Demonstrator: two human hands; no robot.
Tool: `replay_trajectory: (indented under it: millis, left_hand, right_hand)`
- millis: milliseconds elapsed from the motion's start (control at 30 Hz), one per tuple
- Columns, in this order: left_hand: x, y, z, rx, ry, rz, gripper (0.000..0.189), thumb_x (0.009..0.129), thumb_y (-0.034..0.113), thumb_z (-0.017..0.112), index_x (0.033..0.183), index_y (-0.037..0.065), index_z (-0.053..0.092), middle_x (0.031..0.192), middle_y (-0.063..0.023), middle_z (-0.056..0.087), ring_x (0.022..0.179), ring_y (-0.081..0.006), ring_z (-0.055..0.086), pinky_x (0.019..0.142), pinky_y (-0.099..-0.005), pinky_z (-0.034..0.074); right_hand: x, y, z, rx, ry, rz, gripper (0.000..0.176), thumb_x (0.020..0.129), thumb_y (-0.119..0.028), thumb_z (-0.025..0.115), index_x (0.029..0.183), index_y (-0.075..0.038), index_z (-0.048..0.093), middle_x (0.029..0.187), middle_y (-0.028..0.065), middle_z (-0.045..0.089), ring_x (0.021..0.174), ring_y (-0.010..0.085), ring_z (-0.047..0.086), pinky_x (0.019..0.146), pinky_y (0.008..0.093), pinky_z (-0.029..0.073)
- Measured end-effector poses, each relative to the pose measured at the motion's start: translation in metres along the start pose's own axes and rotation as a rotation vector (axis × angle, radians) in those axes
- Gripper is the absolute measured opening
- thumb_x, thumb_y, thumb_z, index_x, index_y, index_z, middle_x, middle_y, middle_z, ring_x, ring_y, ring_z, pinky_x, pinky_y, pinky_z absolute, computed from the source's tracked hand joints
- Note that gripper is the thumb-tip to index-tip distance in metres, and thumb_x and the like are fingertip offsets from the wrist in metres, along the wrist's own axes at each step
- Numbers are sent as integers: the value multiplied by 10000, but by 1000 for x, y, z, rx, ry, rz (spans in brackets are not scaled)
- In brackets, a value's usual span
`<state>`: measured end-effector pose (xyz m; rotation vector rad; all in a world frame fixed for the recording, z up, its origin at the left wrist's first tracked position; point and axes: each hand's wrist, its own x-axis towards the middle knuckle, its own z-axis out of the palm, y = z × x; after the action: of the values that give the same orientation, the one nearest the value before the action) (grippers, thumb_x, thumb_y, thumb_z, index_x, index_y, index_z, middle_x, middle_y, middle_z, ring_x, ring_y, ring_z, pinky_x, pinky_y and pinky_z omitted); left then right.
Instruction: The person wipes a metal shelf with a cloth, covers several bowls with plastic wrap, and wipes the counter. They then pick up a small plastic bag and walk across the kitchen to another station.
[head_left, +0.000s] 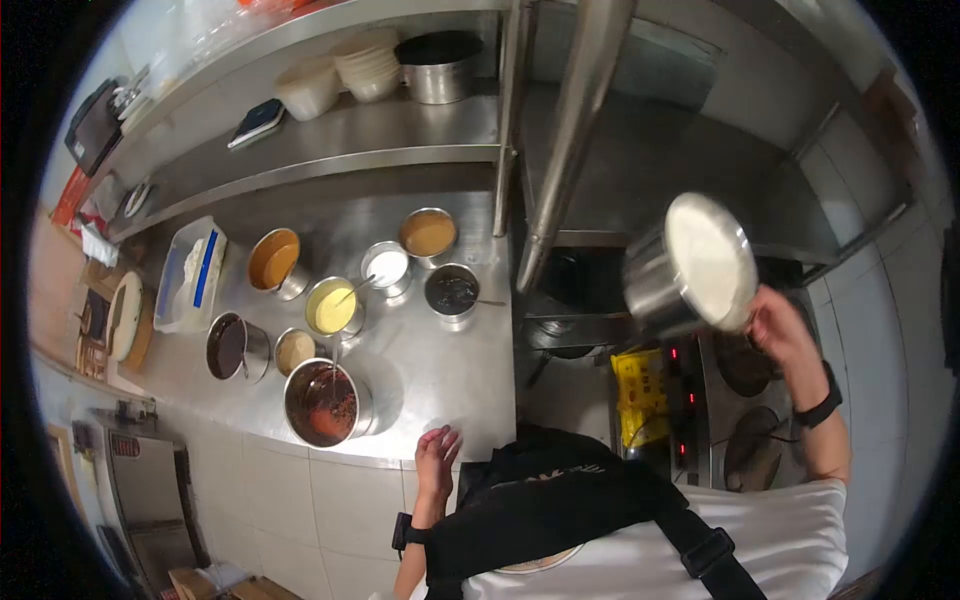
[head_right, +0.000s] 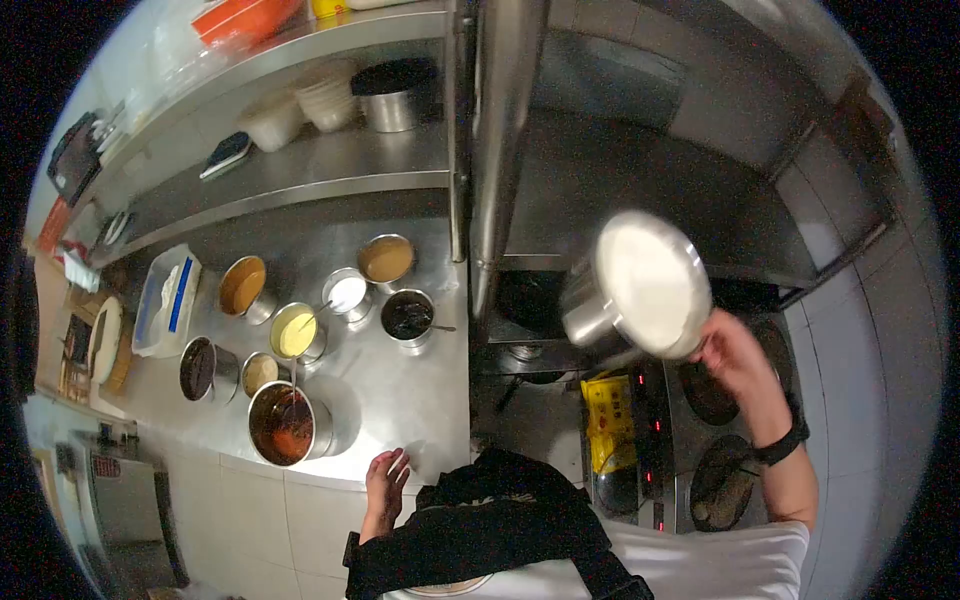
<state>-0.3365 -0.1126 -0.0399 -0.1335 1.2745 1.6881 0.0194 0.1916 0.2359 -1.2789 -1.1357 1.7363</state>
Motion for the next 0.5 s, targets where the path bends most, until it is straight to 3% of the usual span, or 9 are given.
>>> replay_trajectory:
  millis: [33, 167, 233, 300, 367, 400, 467, 500]
  left_hand:
    - [-1, 1, 2, -10, 18, 6, 140, 837, 157, 465, 953, 81, 453, 1071, -102, 521, 990, -251, 508, 814, -355, 394]
    - [-13, 7, 3, 4, 45, 19, 140, 851, 157, 430, 971, 85, 435, 1106, -104, 511, 995, -208, 509, 816, -336, 391]
    - [-20, 8, -2, -39, 66, 22, 135, 850, 155, 430, 965, 85, 437, 1097, -102, 519, 990, -200, 512, 801, -334, 397]
    - [-28, 8, -11, -54, 125, 41, 126, 849, 151, 430, 956, 85, 439, 1082, -99, 527, 974, -196, 519, 792, -327, 397]
    - [-36, 7, -17, -85, 198, 29, 97, 844, 141, 433, 922, 85, 444, 1098, -106, 517, 1022, -222, 477, 833, -352, 366]
    - [-40, 7, -19, -92, 223, 38, 97, 844, 141, 433, 922, 85, 444, 1098, -106, 517, 1022, -222, 477, 833, -352, 366]
    - [-49, 3, -24, -120, 299, 40, 89, 844, 138, 430, 914, 86, 449, 1091, -96, 523, 1005, -209, 486, 826, -341, 367]
    - [-52, 1, -24, -129, 326, 47, 89, 844, 138, 430, 914, 86, 449, 1091, -96, 523, 1005, -209, 486, 826, -341, 367]
  right_hand:
    - [13, -11, -4, -11, -9, -64, 88, 724, -49, 468, 775, 2, 520, 707, 88, 570, 557, 155, 552, 490, 252, 493]
    - [97, -43, -25, 178, 39, 120, 135, 740, 26, 452, 856, 91, 479, 724, 142, 540, 672, 216, 595, 518, 189, 541]
    - [155, -36, -34, 232, 104, 41, 164, 737, -9, 450, 841, 114, 480, 734, 159, 536, 676, 257, 598, 591, 224, 550]
    - [215, -36, -60, 199, 58, -64, 164, 800, -17, 434, 879, 121, 472, 873, 176, 519, 870, 325, 561, 747, 297, 530]
    - [245, -37, -51, 374, -49, -213, 198, 811, -9, 429, 968, 112, 442, 993, 216, 508, 955, 306, 528, 810, 283, 505]
    - [235, -39, -23, 488, 62, -284, 249, 833, -53, 429, 1018, 113, 431, 1052, 217, 499, 1041, 291, 480, 881, 300, 454]
    - [170, -25, 62, 353, -158, -407, 280, 852, -122, 423, 1039, 85, 437, 1057, 207, 505, 1008, 242, 506, 831, 284, 465]
    - [133, -12, 104, 251, -352, -374, 262, 861, -173, 415, 1032, 21, 459, 1040, 189, 521, 947, 203, 532, 770, 257, 468]
